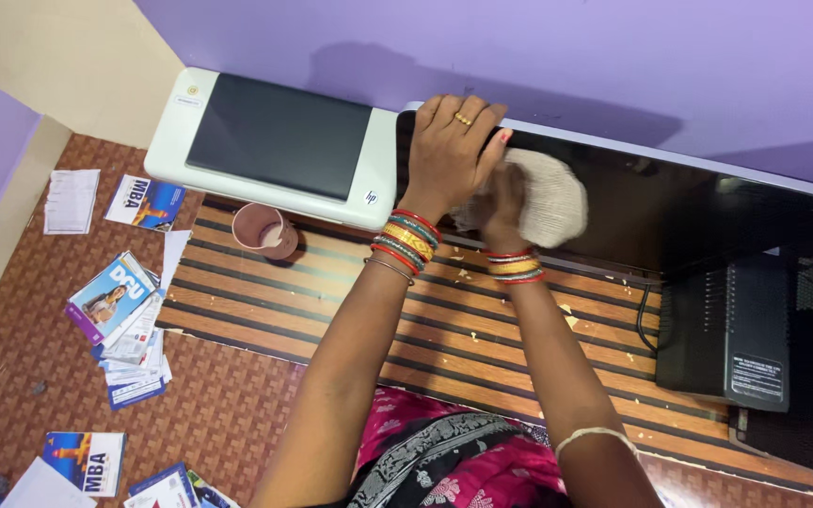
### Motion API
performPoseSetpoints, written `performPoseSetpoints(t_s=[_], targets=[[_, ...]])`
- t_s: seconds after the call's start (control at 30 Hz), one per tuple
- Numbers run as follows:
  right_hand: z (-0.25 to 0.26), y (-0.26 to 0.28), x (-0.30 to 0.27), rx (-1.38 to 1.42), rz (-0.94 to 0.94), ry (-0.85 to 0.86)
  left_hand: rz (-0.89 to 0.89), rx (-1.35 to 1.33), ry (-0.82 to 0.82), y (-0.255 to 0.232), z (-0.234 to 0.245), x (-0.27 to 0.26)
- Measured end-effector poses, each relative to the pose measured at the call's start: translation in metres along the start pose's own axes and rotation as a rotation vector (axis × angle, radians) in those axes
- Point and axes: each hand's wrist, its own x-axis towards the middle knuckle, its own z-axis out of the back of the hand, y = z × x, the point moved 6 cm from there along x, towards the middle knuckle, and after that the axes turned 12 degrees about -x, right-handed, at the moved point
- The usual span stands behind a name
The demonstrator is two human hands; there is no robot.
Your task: The person wipes a computer monitor, a power supply unit, and a computer tower using a cloth, handling each item one at a time.
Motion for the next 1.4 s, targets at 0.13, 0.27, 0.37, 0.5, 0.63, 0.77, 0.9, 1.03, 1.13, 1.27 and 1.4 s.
performPoseSetpoints(t_s=[0.13, 0.27, 0.37, 0.5, 0.63, 0.77, 0.9, 1.03, 1.13, 1.27, 1.4], targets=[[0.036, -0.073, -0.048, -0.165, -0.338, 0.017, -0.01, -0.004, 0.009, 0.001, 0.0, -0.001], [0.017, -0.061, -0.092, -0.244, -0.304, 0.415, 0.01, -0.012, 0.01, 0.003, -0.004, -0.003], [-0.02, -0.011, -0.094, 0.332, -0.04, 0.544, 0.014, 0.0, -0.024, 0.004, -0.003, -0.001], [-0.061, 0.053, -0.076, 0.349, 0.144, 0.5, -0.003, 0.011, -0.016, 0.004, -0.005, -0.002], [-0.068, 0.068, -0.064, 0.348, 0.182, 0.459, -0.026, 0.034, 0.002, 0.003, -0.004, -0.004], [-0.044, 0.002, -0.071, 0.224, 0.131, 0.412, -0.04, 0.02, 0.019, 0.004, -0.006, 0.0], [0.012, -0.094, -0.127, 0.041, -0.019, 0.44, -0.026, 0.025, -0.004, 0.003, -0.009, -0.008], [0.077, -0.182, -0.17, -0.144, -0.162, 0.505, -0.051, 0.046, -0.023, 0.004, -0.012, -0.005], [0.097, -0.198, -0.19, -0.211, -0.249, 0.552, -0.054, 0.05, -0.038, 0.005, -0.013, -0.005], [0.077, -0.153, -0.182, -0.364, -0.313, 0.474, -0.055, 0.056, -0.057, 0.004, -0.014, -0.006], [0.065, -0.068, -0.146, 0.005, -0.124, 0.392, -0.05, 0.068, -0.075, 0.003, -0.013, -0.004]])
